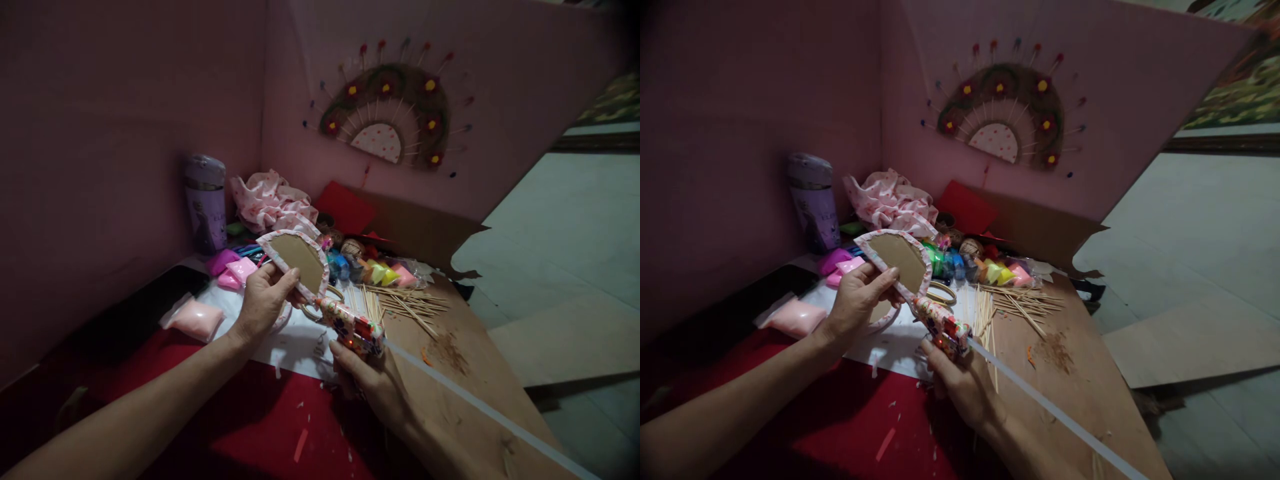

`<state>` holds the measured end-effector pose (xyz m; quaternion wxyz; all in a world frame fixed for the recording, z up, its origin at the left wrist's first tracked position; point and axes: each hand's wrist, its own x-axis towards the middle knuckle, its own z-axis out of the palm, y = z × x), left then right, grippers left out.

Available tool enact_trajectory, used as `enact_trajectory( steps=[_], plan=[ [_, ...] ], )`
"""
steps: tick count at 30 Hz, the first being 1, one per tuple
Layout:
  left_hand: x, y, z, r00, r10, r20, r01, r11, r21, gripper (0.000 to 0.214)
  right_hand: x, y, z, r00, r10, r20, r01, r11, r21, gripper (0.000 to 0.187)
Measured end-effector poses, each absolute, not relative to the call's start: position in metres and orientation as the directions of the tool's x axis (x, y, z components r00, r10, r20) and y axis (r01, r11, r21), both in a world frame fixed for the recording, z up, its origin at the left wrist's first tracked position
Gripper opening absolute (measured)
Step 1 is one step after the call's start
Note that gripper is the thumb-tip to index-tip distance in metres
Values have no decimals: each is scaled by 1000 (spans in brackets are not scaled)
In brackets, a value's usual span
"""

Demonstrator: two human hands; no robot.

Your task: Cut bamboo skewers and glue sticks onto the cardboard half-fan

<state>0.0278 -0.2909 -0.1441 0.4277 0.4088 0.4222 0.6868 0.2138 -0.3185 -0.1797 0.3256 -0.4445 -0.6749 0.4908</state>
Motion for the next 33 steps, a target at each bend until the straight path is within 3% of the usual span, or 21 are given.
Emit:
enact_trajectory(
  steps=[33],
  plan=[
    [29,-292,-146,-258,954,151,-293,-226,929,24,214,-319,-180,-400,916,27,267,145,-953,45]
  ],
)
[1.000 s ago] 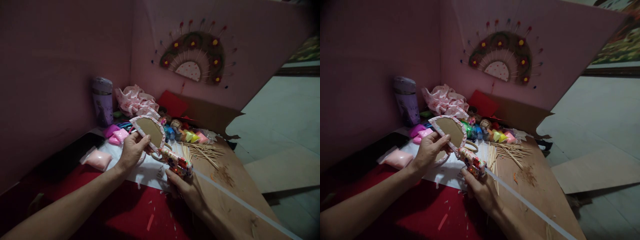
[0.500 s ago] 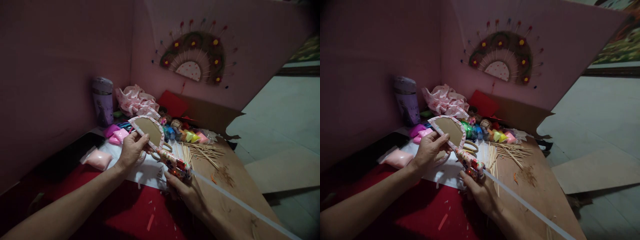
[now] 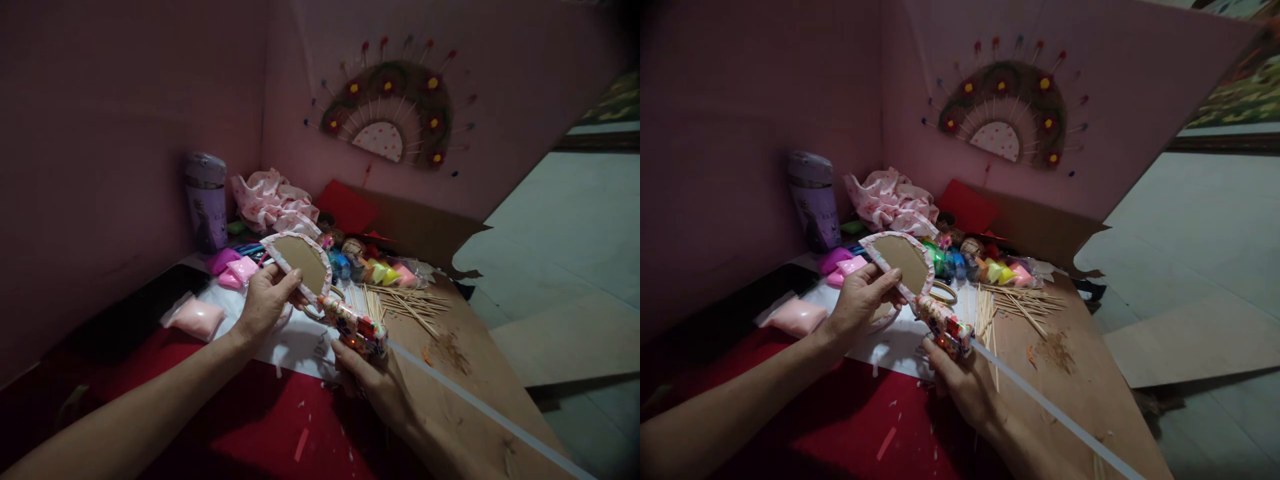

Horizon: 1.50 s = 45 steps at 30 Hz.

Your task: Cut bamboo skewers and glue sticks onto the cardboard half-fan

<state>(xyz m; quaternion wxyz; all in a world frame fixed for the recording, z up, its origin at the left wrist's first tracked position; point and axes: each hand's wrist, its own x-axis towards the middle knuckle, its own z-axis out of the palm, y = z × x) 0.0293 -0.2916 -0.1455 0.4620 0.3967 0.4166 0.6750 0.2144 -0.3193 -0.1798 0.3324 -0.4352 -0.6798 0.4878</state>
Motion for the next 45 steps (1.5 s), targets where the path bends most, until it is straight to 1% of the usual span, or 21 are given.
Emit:
enact_trajectory(
  steps=[3,8,16,18,24,29,35,40,45],
  plan=[
    [29,-292,-145,-255,957,142,-300,-218,929,25,216,-319,-181,-390,920,22,295,147,-944,42],
    [29,-292,-145,-256,956,145,-301,-221,928,24,217,-318,-182,-378,925,27,340,166,-926,48],
    [28,-290,-145,-245,956,161,-311,-235,921,25,214,-319,-176,-398,917,26,311,162,-936,46],
    [28,-291,-145,-239,961,138,-324,-213,922,26,215,-319,-177,-396,918,25,310,159,-937,46],
    [28,-290,-148,-182,983,3,-420,-81,904,25,216,-319,-178,-393,920,14,315,149,-937,46],
    [28,-289,-148,-138,990,4,-438,-64,896,23,216,-317,-178,-415,910,22,273,148,-951,42],
    [27,-290,-146,-157,987,-39,-428,-32,903,19,218,-317,-176,-413,911,19,324,166,-932,42],
    [27,-290,-146,-188,979,-84,-433,-6,902,17,218,-317,-180,-364,931,-7,325,120,-938,36],
    [27,-288,-145,-178,978,-113,-460,19,888,13,219,-316,-183,-347,938,10,348,138,-927,35]
  ],
)
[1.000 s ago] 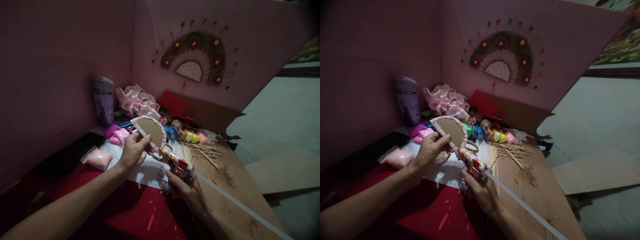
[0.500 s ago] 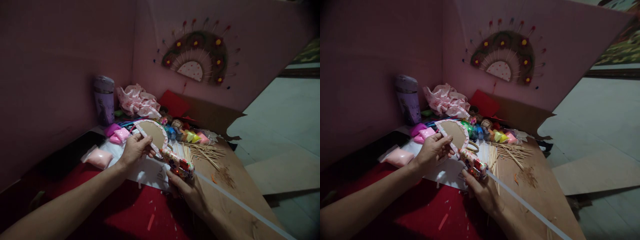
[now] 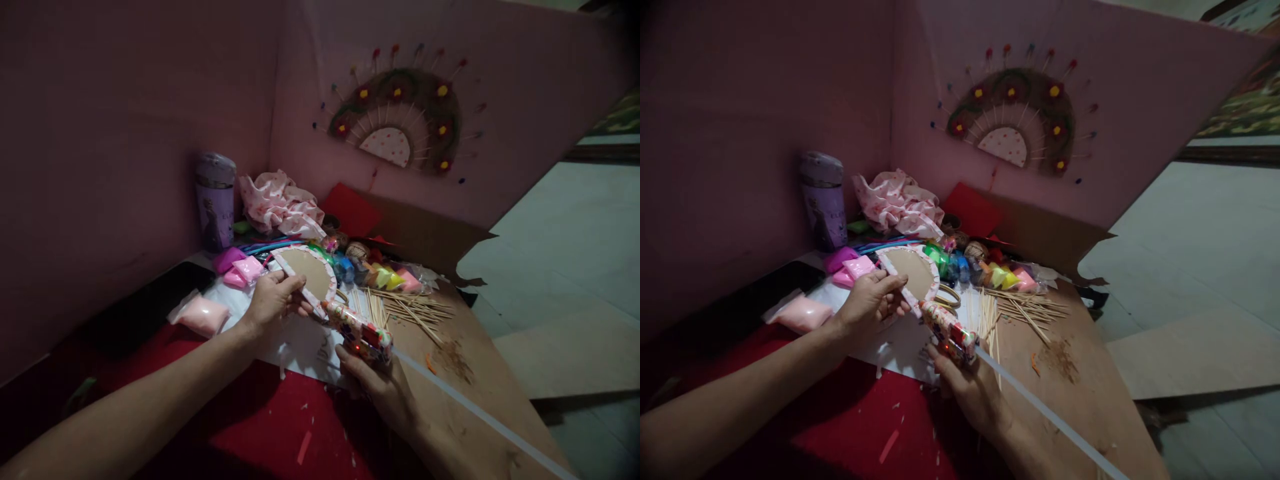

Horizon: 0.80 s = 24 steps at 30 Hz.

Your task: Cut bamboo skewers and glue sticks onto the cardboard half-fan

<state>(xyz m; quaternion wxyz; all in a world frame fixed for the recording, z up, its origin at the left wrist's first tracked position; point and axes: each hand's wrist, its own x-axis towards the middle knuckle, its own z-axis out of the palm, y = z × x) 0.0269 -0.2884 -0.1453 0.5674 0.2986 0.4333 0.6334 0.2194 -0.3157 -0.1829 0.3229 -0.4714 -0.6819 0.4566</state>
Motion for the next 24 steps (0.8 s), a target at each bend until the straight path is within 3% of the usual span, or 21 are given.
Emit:
enact_trajectory(
  steps=[11,18,24],
  plan=[
    [25,-292,-143,-236,969,-71,-438,-41,898,17,220,-318,-183,-370,929,20,278,131,-952,42],
    [27,-291,-140,-217,968,-129,-446,19,895,12,221,-318,-187,-376,926,27,301,150,-942,42],
    [26,-293,-139,-171,971,-166,-490,62,869,9,220,-318,-193,-277,957,86,305,173,-937,36]
  ],
)
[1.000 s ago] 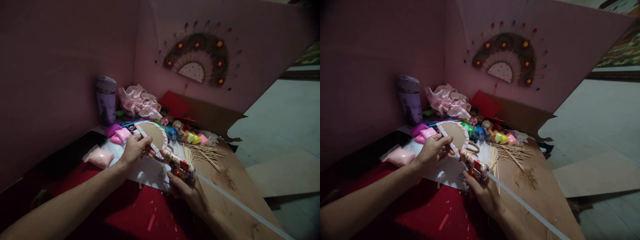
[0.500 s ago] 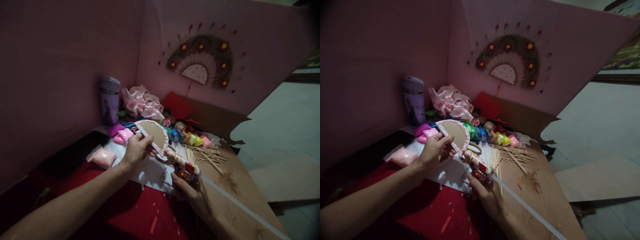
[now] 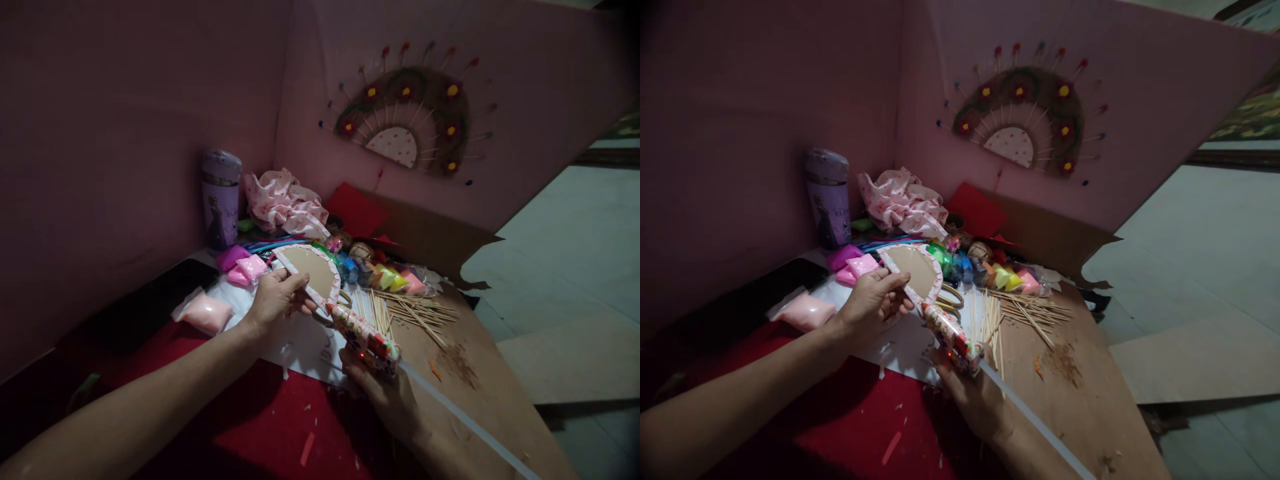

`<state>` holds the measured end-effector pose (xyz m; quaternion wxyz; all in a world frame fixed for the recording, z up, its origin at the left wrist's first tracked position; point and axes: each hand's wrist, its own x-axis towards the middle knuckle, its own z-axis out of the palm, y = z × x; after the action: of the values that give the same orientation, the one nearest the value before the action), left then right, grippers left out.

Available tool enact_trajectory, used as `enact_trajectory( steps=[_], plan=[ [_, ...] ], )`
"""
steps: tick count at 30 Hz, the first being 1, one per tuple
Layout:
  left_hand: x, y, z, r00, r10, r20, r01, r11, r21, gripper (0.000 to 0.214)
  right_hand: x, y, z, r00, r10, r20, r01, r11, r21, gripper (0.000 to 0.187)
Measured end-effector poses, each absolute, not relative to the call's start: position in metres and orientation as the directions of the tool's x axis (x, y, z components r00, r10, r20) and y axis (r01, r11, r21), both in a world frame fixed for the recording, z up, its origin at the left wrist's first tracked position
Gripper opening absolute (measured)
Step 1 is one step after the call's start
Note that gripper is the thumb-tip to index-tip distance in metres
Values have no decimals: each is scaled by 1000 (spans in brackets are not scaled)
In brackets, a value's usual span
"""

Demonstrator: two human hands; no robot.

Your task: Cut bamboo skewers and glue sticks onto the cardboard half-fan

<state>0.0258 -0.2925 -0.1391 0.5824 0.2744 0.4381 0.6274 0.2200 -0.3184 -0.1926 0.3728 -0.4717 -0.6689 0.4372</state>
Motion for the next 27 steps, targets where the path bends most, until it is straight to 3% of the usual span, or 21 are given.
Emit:
enact_trajectory(
  steps=[12,27],
  plan=[
    [22,-291,-138,-199,943,-266,-579,105,808,12,219,-320,-184,-333,936,119,299,224,-928,38],
    [28,-295,-141,-239,968,80,-388,-170,906,21,219,-319,-181,-390,920,27,331,168,-928,44]
  ],
)
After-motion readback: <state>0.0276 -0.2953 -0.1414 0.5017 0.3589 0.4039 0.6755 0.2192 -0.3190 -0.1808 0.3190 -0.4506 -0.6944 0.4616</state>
